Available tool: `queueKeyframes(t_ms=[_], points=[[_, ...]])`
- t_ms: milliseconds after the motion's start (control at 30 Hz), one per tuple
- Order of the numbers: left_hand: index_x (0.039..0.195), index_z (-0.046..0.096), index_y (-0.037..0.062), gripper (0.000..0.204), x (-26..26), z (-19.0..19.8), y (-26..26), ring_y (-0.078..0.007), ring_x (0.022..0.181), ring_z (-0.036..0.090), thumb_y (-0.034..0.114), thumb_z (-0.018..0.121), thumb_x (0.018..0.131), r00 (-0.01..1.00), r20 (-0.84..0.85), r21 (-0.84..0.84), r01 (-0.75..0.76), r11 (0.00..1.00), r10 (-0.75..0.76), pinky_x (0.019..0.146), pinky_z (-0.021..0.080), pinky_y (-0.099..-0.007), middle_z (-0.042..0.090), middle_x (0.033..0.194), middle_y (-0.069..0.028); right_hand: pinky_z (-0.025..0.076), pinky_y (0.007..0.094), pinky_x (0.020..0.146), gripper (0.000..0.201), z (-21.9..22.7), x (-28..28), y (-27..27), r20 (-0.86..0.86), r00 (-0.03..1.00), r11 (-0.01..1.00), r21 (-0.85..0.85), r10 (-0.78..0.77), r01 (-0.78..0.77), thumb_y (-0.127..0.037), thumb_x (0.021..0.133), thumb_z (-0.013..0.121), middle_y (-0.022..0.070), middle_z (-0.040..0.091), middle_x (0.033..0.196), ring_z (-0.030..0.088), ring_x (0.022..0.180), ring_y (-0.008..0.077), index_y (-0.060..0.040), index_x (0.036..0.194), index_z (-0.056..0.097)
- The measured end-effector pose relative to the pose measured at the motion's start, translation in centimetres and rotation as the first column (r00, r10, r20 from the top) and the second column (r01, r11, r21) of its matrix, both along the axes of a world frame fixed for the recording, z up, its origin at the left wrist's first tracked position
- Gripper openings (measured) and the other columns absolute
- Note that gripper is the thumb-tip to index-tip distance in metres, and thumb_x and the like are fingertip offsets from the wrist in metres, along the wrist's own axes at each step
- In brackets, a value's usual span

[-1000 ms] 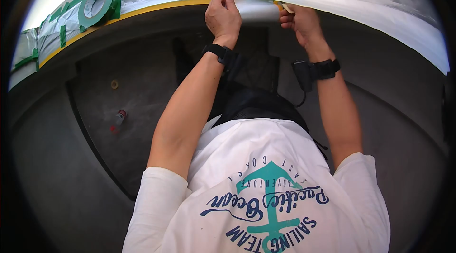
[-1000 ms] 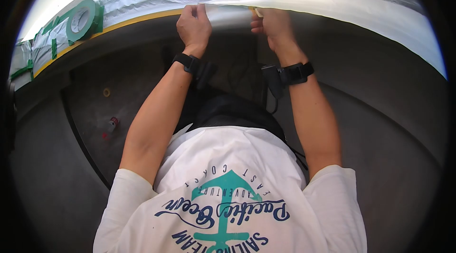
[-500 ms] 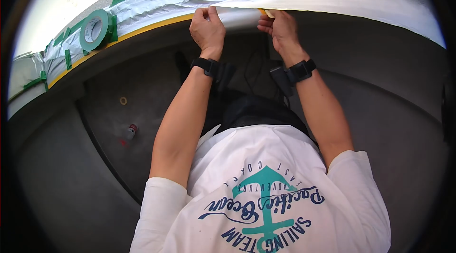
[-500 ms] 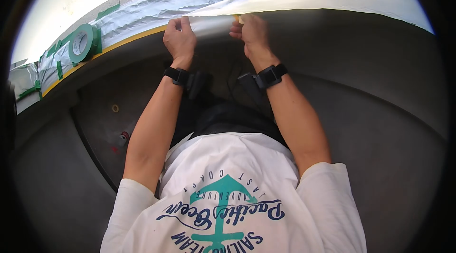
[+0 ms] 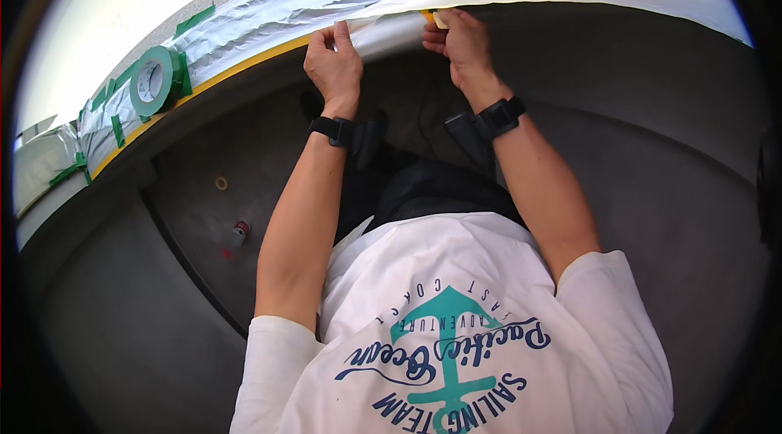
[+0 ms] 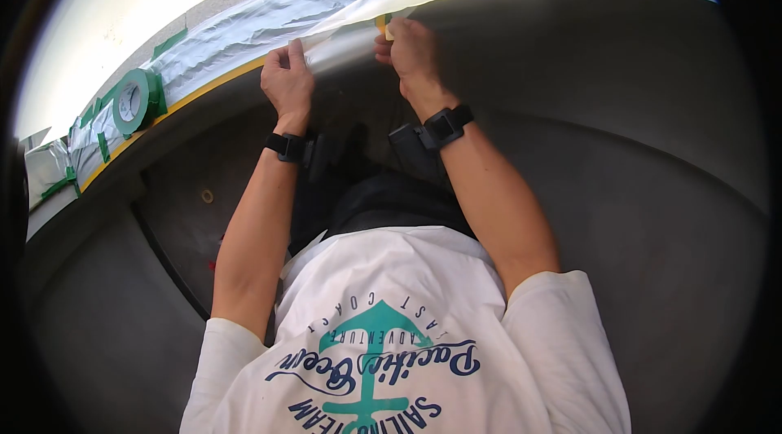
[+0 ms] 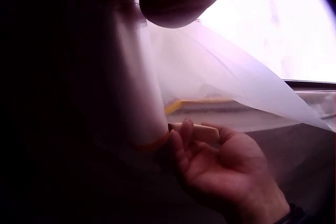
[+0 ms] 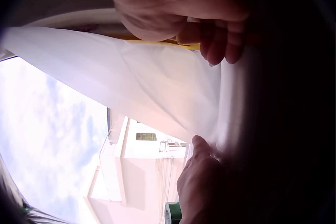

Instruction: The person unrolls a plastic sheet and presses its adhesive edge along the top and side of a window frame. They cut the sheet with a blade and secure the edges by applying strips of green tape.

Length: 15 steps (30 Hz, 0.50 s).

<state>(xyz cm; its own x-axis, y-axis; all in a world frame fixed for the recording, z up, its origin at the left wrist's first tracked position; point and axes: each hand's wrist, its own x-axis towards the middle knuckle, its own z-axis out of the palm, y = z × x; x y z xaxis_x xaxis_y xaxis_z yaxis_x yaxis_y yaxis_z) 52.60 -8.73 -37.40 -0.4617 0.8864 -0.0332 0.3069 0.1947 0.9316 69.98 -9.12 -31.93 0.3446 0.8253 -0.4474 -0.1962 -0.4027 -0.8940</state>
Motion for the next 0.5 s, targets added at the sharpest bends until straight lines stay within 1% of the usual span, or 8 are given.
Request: queueKeyframes(t_ms=[100,133,167,267,300,367,433,500], points=[[0.082,0.065,-0.0007,0.034,0.0,0.1,-0.1,-0.0190,0.062,0.056,0.032,0.069,0.091,1.000,0.000,0.014,0.014,1.000,-0.014,0.063,0.048,-0.0336,0.063,0.068,-0.0086,0.054,0.0303,0.063,0.024,0.2,0.0,0.0,-0.021,1.000,1.000,-0.012,-0.009,0.009,-0.020,0.088,0.054,0.0104,0.065,0.081,0.064,0.068,0.0169,0.0018,0.096,0.062],[0.082,0.065,-0.0006,0.033,-0.2,0.1,-0.1,-0.0169,0.063,0.057,0.031,0.070,0.091,0.999,0.003,-0.017,0.035,0.999,-0.035,0.064,0.048,-0.0325,0.064,0.070,-0.0078,0.054,0.0300,0.062,0.024,0.2,0.0,0.0,-0.023,1.000,1.000,-0.010,-0.004,0.004,-0.020,0.088,0.054,0.0100,0.065,0.080,0.063,0.067,0.0164,0.0018,0.096,0.062],[0.082,0.065,-0.0006,0.033,-0.2,0.0,-0.2,-0.0169,0.063,0.057,0.031,0.070,0.091,0.999,0.001,-0.011,0.053,0.999,-0.053,0.064,0.048,-0.0325,0.064,0.070,-0.0078,0.054,0.0298,0.062,0.024,0.2,-0.1,0.0,-0.025,1.000,1.000,-0.006,0.000,-0.001,-0.020,0.088,0.054,0.0096,0.064,0.078,0.063,0.067,0.0160,0.0018,0.095,0.062],[0.083,0.066,-0.0001,0.031,-0.4,-0.6,-0.3,-0.0129,0.064,0.056,0.029,0.071,0.091,0.998,0.040,-0.021,0.057,0.998,-0.056,0.065,0.048,-0.0304,0.064,0.070,-0.0054,0.053,0.0290,0.061,0.024,0.1,0.0,0.1,-0.031,0.999,1.000,0.008,-0.014,0.015,-0.020,0.089,0.052,0.0092,0.064,0.078,0.062,0.065,0.0153,0.0021,0.094,0.062],[0.083,0.066,-0.0001,0.031,-0.5,-0.8,-0.2,-0.0129,0.064,0.056,0.029,0.071,0.091,0.996,0.043,-0.021,0.077,0.997,-0.076,0.065,0.048,-0.0304,0.064,0.070,-0.0054,0.053,0.0289,0.061,0.024,0.2,0.1,0.0,-0.029,1.000,1.000,0.012,-0.001,0.001,-0.020,0.090,0.052,0.0092,0.064,0.078,0.062,0.064,0.0152,0.0023,0.093,0.061],[0.082,0.066,-0.0002,0.032,-0.6,-1.1,0.0,-0.0127,0.064,0.056,0.030,0.071,0.091,0.997,0.041,-0.014,0.070,0.997,-0.070,0.064,0.048,-0.0302,0.064,0.070,-0.0049,0.053,0.0284,0.060,0.026,0.3,0.3,0.0,-0.037,0.998,0.999,0.015,-0.044,0.044,-0.020,0.092,0.049,0.0092,0.064,0.078,0.062,0.064,0.0151,0.0026,0.091,0.061],[0.082,0.066,-0.0006,0.034,-0.7,-1.2,0.2,-0.0127,0.064,0.055,0.031,0.071,0.091,0.996,0.024,-0.036,0.092,0.995,-0.092,0.064,0.048,-0.0303,0.065,0.070,-0.0053,0.053,0.0284,0.060,0.027,0.7,0.5,-0.1,-0.057,0.998,0.999,0.035,-0.019,0.021,-0.019,0.093,0.047,0.0097,0.064,0.078,0.062,0.064,0.0152,0.0028,0.090,0.062],[0.081,0.067,-0.0009,0.036,-0.7,-1.1,0.2,-0.0128,0.063,0.055,0.033,0.071,0.092,0.997,0.004,-0.076,0.075,0.994,-0.075,0.064,0.047,-0.0303,0.065,0.071,-0.0060,0.053,0.0285,0.060,0.026,1.0,0.8,-0.3,-0.065,0.996,0.998,0.023,-0.058,0.060,-0.019,0.092,0.047,0.0103,0.064,0.078,0.062,0.063,0.0152,0.0030,0.090,0.062]])
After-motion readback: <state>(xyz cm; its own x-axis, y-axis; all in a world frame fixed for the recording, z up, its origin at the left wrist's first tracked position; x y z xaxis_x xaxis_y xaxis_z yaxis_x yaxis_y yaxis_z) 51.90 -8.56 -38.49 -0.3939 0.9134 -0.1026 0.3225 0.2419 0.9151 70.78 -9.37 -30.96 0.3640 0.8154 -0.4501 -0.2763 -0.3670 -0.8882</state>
